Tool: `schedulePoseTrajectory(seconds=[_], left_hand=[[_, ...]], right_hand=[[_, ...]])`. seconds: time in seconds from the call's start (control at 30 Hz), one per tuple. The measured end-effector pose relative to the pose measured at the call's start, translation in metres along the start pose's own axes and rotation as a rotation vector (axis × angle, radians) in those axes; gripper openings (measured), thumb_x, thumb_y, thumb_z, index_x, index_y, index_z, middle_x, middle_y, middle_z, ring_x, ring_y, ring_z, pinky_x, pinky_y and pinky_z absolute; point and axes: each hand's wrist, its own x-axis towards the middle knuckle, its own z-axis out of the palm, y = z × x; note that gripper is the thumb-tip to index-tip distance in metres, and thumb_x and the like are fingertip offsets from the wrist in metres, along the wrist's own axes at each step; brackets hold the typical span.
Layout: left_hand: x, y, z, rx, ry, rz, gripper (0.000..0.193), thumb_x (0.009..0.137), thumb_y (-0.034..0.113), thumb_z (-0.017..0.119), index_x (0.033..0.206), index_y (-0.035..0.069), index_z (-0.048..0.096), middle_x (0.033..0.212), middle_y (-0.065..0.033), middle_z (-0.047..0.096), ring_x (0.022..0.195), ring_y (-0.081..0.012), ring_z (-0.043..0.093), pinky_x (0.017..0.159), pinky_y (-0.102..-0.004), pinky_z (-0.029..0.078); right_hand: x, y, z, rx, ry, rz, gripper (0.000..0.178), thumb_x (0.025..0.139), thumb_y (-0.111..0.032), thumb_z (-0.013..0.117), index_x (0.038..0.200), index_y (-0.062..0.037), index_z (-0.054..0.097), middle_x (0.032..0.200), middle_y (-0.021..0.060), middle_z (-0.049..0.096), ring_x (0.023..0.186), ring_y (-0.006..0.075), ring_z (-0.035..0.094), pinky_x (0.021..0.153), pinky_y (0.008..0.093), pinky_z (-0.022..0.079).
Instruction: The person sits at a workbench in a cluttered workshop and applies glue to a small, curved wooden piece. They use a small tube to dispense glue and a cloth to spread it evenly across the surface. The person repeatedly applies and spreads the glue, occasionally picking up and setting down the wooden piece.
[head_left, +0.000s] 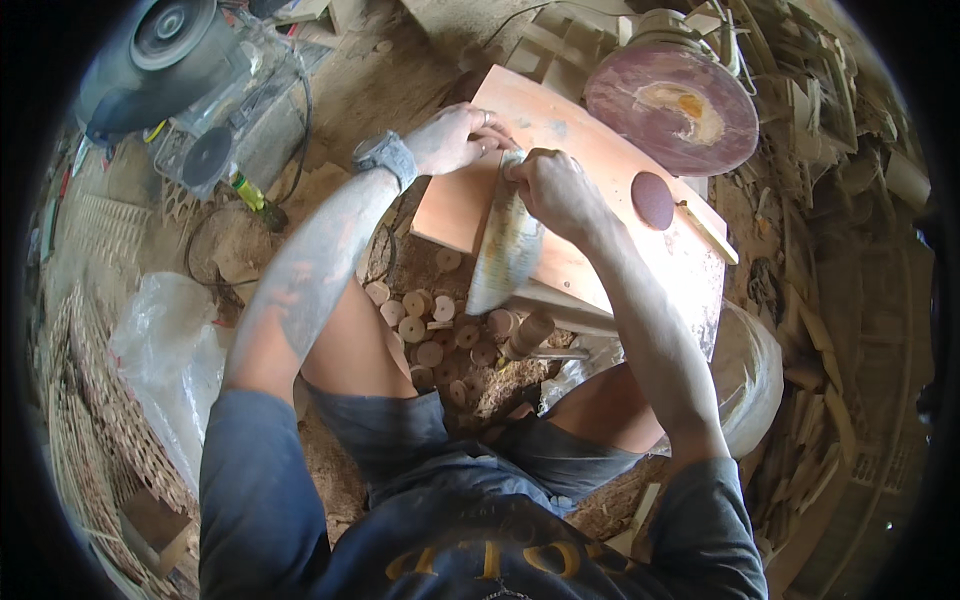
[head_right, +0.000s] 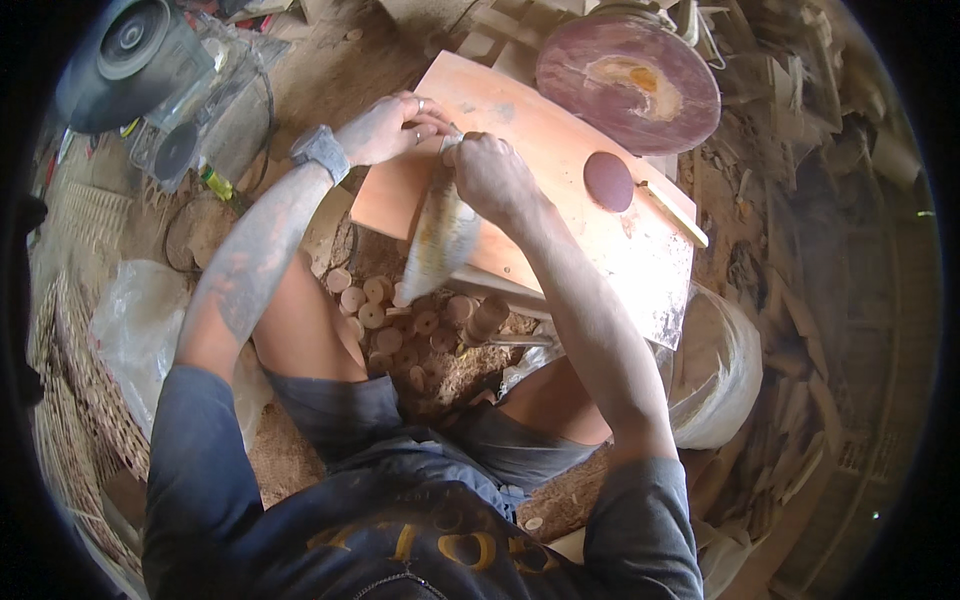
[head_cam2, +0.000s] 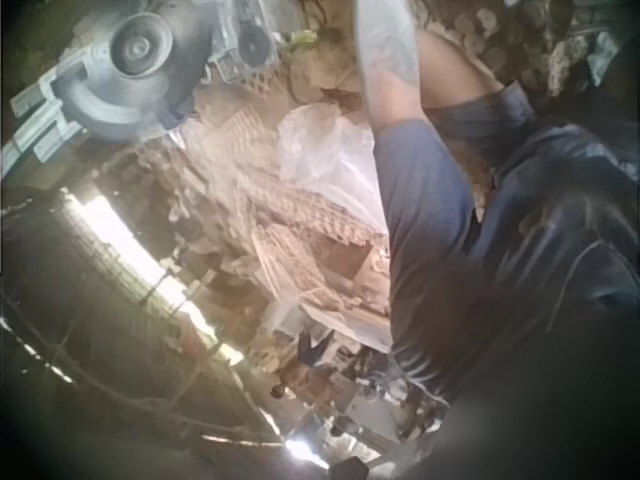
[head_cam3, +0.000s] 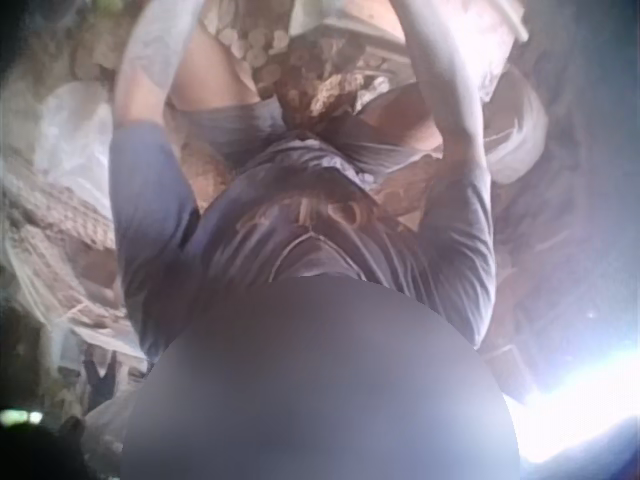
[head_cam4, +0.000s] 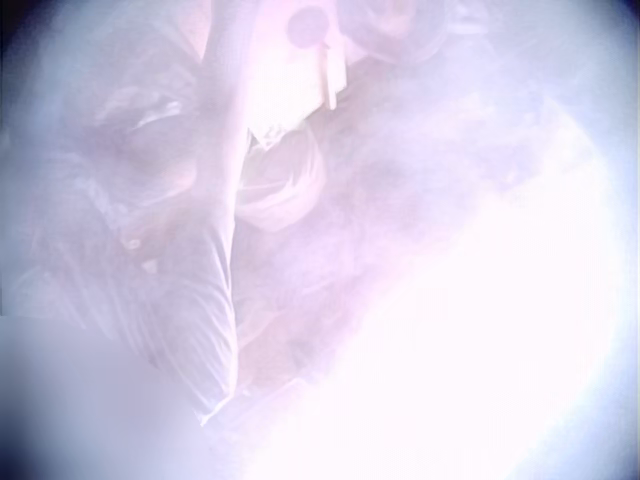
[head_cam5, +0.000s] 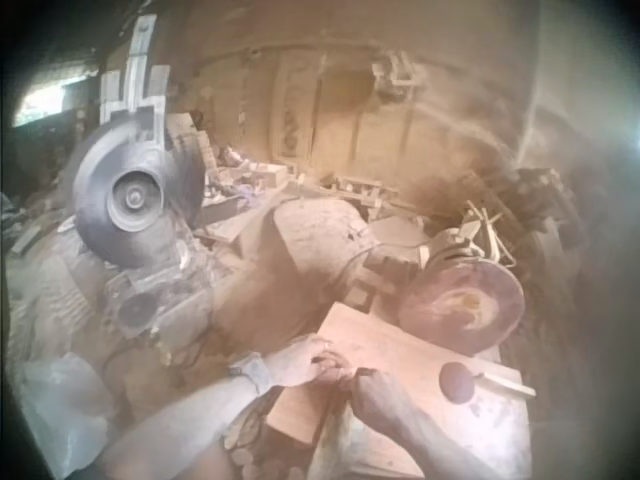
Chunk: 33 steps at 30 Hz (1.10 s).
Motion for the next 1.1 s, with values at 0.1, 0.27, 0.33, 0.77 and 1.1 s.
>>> schedulePoseTrajectory(seconds=[0.1,0.27,0.33,0.77,1.1], left_hand=[[0.002,-0.001,0.0,-0.017,-0.022,0.037,0.025,0.098,0.017,0.056,0.119,0.007,0.067,0.113,-0.0045,0.073,0.109,-0.0238,0.062,0.101,-0.0384,0.045],[0.004,-0.002,0.002,0.055,-0.025,-0.007,0.026,0.098,0.02,0.059,0.119,0.007,0.067,0.112,-0.0039,0.074,0.109,-0.0227,0.062,0.101,-0.0375,0.045],[0.005,-0.001,0.002,0.043,-0.034,-0.006,0.027,0.098,0.021,0.06,0.119,0.007,0.067,0.113,-0.0043,0.073,0.109,-0.0231,0.062,0.101,-0.0374,0.045],[-0.004,-0.007,0.009,-0.127,-0.058,-0.009,0.036,0.094,0.015,0.064,0.129,0.005,0.058,0.12,-0.0065,0.07,0.117,-0.0196,0.06,0.104,-0.0341,0.044],[-0.007,-0.004,0.007,-0.065,-0.052,0.075,0.07,0.084,0.003,0.068,0.148,0.009,0.04,0.134,-0.0053,0.062,0.135,-0.0246,0.045,0.115,-0.0393,0.033]], right_hand=[[-0.031,-0.013,0.008,0.036,-0.044,-0.065,0.027,0.083,-0.001,0.057,0.106,-0.0036,0.072,0.096,0.0194,0.067,0.091,0.0342,0.068,0.086,0.0431,0.055],[-0.089,-0.054,0.019,-0.148,-0.033,-0.182,0.024,0.085,0.003,0.054,0.104,0.0024,0.067,0.104,0.0157,0.065,0.089,0.0303,0.069,0.088,0.0378,0.058],[-0.108,-0.067,0.023,-0.159,-0.141,-0.228,0.019,0.086,0.004,0.054,0.1,0.004,0.065,0.107,0.0147,0.064,0.089,0.0298,0.069,0.088,0.0365,0.059],[-0.087,-0.014,-0.089,0.32,0.206,0.018,0.028,0.082,0.003,0.062,0.105,-0.0049,0.075,0.099,0.0176,0.071,0.085,0.0267,0.071,0.074,0.037,0.056],[0.017,0.011,0.006,-0.088,0.067,-0.015,0.026,0.087,-0.006,0.056,0.106,-0.0066,0.072,0.103,0.0172,0.069,0.097,0.0356,0.067,0.091,0.0429,0.052]])
